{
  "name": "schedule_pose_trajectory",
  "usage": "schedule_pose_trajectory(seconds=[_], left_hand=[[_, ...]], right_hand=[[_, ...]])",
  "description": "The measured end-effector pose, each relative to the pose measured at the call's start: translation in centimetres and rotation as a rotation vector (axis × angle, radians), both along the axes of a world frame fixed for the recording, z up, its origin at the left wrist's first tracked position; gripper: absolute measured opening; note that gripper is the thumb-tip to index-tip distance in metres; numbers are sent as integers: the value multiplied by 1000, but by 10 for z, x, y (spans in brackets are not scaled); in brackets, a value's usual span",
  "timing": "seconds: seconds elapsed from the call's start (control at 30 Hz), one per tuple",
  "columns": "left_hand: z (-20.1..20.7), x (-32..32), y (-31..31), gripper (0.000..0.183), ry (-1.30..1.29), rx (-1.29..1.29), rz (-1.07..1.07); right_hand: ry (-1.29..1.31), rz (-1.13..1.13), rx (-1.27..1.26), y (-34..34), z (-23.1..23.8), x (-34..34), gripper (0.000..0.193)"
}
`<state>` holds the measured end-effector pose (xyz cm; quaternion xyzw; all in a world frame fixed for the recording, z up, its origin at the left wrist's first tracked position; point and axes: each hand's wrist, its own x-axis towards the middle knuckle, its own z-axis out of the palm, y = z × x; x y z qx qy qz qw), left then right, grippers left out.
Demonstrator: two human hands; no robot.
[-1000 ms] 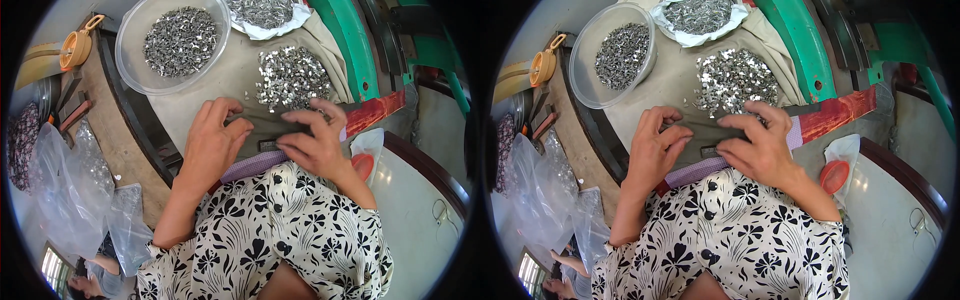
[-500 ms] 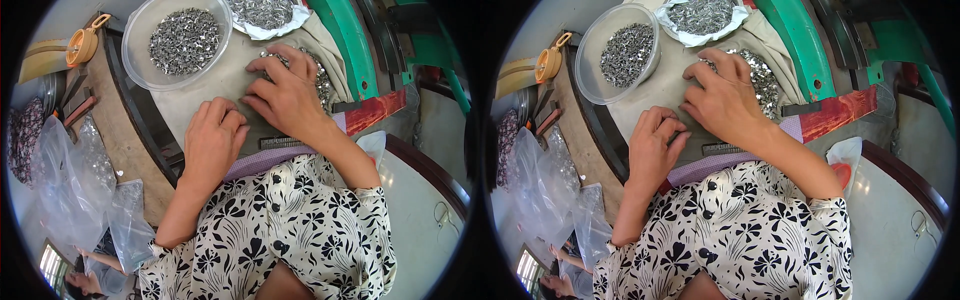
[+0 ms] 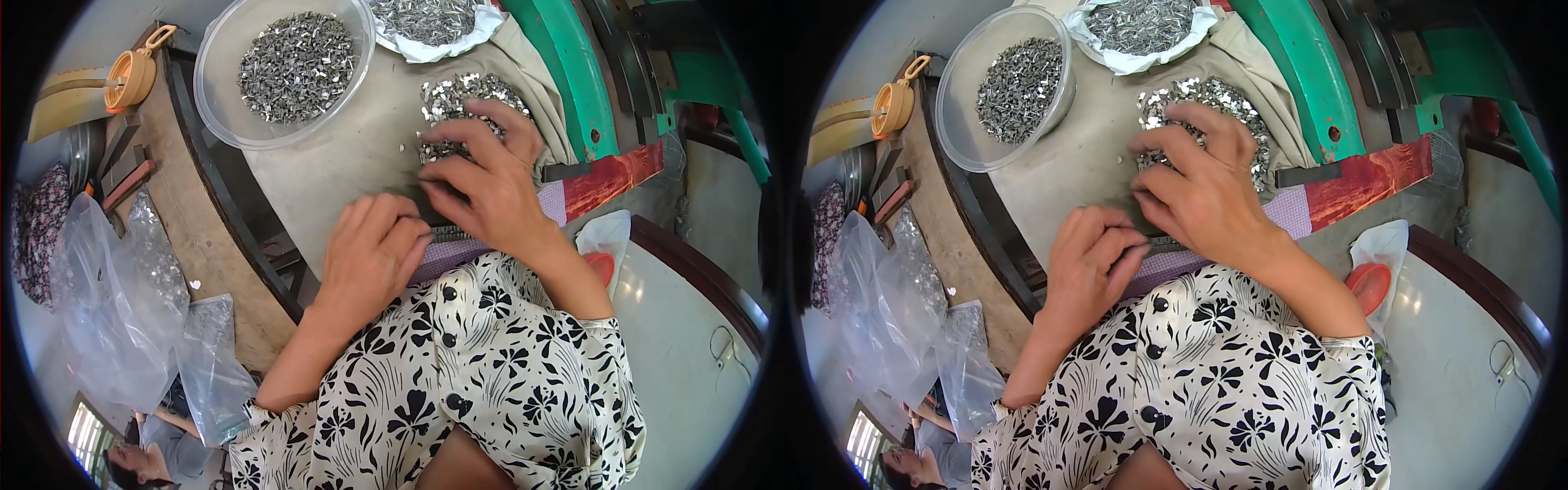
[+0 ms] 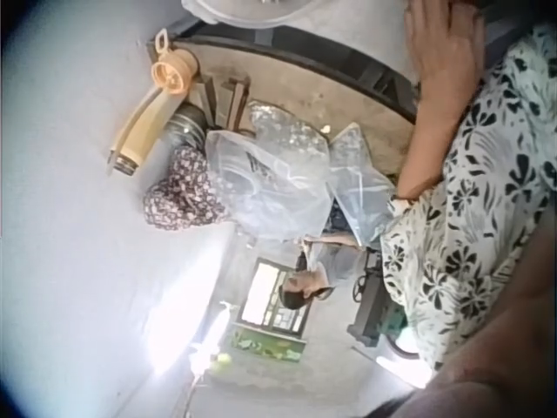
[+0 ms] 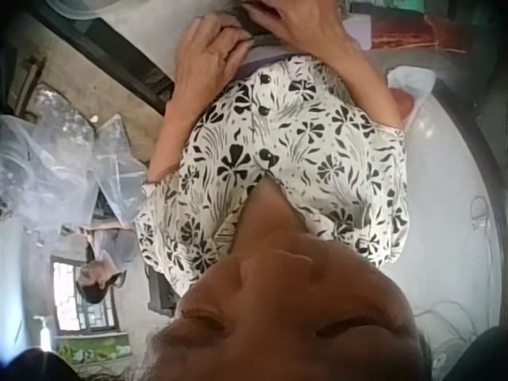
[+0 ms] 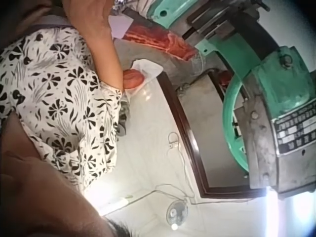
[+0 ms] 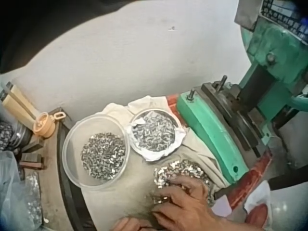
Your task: Assembling metal zipper teeth onto a zipper tape using an alignment tool and a manual press.
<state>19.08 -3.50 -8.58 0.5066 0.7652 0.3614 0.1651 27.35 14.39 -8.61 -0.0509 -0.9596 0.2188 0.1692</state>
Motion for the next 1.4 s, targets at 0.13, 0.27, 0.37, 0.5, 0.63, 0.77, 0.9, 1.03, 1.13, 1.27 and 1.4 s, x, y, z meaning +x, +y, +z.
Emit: schedule_pose_trajectory(seconds=[0.13, 0.27, 0.37, 0.5, 0.63, 0.77, 0.9, 1.03, 1.13, 1.27, 1.4], left_hand=[[-9, 9, 0, 16, -6, 24, -14], [-11, 10, 0, 20, -26, 13, -16], [-9, 9, -1, 24, -68, 9, -17], [-9, 11, -1, 27, -53, -22, -9], [-8, 15, -10, 31, -36, -44, -33], [-6, 19, -16, 34, -66, -81, 22], [-6, 20, -17, 33, -64, -78, 33], [-9, 21, -21, 34, -49, -52, 14], [-12, 23, -24, 35, -38, -25, 2], [-15, 27, -28, 34, -15, 16, -24], [-13, 28, -28, 33, -26, 7, -33]], right_hand=[[3, -28, -39, 5, 8, 35, 19], [-45, -25, -34, -3, 0, 66, 20], [-110, -23, -108, -3, 0, 72, 25], [-84, -26, -94, 10, 1, 64, 25], [-147, 168, -41, 23, 4, 46, 20], [-207, 291, -17, 26, 11, 33, 16], [-238, 326, 21, 28, 12, 26, 5], [-224, 292, -42, 29, 12, 29, 3], [-256, 343, -82, 28, 15, 34, 4], [-287, 397, -92, 25, 13, 33, 4], [-249, 413, -26, 17, 8, 38, 5]])
